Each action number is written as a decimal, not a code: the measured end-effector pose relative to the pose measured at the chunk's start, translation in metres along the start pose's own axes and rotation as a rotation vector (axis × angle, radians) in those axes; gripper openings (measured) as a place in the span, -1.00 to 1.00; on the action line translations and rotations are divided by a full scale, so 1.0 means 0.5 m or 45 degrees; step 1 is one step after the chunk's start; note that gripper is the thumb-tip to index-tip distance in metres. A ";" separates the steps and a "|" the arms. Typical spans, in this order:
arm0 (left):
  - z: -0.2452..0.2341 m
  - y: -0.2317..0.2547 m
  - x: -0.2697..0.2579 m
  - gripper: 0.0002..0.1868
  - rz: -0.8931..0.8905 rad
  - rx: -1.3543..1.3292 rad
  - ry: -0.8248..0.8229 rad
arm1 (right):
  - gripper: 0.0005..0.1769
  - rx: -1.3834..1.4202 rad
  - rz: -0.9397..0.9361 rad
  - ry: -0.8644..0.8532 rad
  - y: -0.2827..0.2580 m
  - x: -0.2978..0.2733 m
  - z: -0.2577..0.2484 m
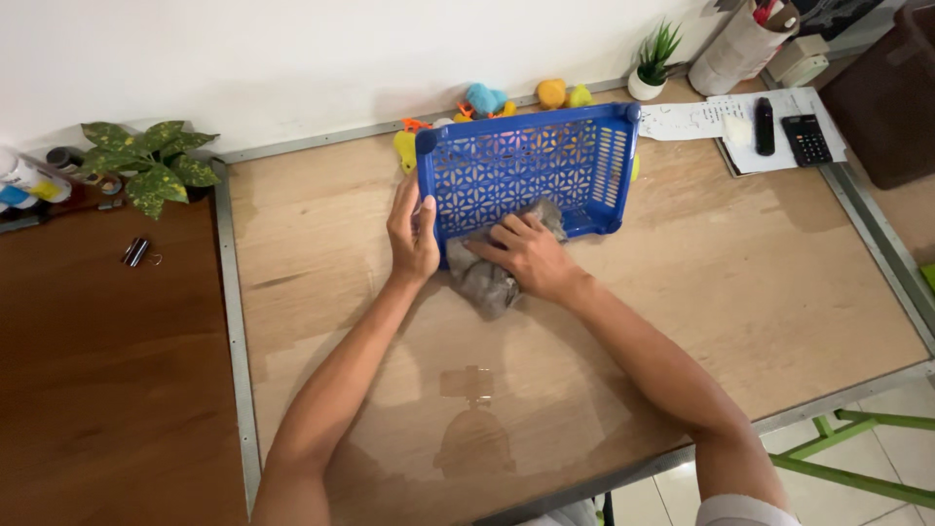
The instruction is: The person wipes a blue plastic basket with a cloth and then cleans toy ducks one at a time before placing them on the desk.
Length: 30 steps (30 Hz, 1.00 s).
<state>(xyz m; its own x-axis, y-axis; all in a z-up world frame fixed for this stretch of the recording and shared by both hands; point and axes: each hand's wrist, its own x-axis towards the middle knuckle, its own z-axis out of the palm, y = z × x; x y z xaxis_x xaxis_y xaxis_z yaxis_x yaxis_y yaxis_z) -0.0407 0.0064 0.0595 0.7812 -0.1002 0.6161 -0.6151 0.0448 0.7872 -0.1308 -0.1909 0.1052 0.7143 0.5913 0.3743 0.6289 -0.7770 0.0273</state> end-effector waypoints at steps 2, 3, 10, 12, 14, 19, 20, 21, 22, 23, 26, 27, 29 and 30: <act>-0.003 -0.005 0.000 -0.54 -0.017 -0.026 -0.014 | -0.46 0.004 0.032 0.026 0.018 -0.017 0.002; -0.006 -0.008 0.002 -0.54 -0.023 -0.039 -0.022 | -0.49 0.005 0.048 0.042 0.028 -0.026 0.000; -0.005 -0.014 0.016 -0.43 -0.183 -0.369 0.055 | -0.42 0.021 0.403 0.527 0.062 -0.065 -0.092; 0.007 -0.011 0.011 -0.41 -0.166 -0.290 0.125 | -0.40 0.024 0.478 0.542 0.043 -0.056 -0.106; 0.017 -0.015 0.013 -0.40 -0.166 -0.288 0.167 | -0.41 -0.016 0.382 0.545 0.023 -0.041 -0.106; 0.030 -0.020 0.003 -0.42 -0.256 -0.287 0.207 | -0.40 -0.095 0.326 0.425 -0.002 -0.005 -0.065; 0.031 -0.021 0.004 -0.44 -0.310 -0.265 0.232 | -0.42 -0.110 0.304 0.434 -0.007 0.001 -0.055; 0.032 -0.020 0.006 -0.45 -0.364 -0.242 0.257 | -0.44 -0.124 0.282 0.441 -0.013 0.006 -0.049; 0.034 -0.019 0.011 -0.44 -0.346 -0.298 0.292 | -0.44 -0.146 0.277 0.415 -0.017 0.009 -0.047; 0.036 -0.017 0.021 -0.43 -0.326 -0.352 0.324 | -0.45 -0.166 0.273 0.391 -0.023 0.015 -0.046; 0.045 0.001 0.068 -0.40 -0.257 -0.447 0.391 | -0.42 -0.167 0.336 0.434 -0.016 0.047 -0.063; 0.050 0.010 0.079 -0.39 -0.238 -0.472 0.412 | -0.40 -0.158 0.370 0.460 -0.011 0.056 -0.070; 0.058 0.033 0.104 -0.37 -0.136 -0.539 0.422 | -0.43 -0.154 0.339 0.521 -0.008 0.073 -0.081; 0.061 0.044 0.120 -0.36 -0.081 -0.573 0.427 | -0.44 -0.154 0.321 0.555 -0.003 0.082 -0.086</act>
<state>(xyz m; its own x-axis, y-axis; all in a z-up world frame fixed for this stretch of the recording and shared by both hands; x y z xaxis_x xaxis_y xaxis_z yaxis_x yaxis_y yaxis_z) -0.0107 -0.0289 0.1131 0.8515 0.2016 0.4841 -0.5171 0.4762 0.7113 -0.1156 -0.1745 0.1604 0.6288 0.2577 0.7336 0.3950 -0.9185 -0.0160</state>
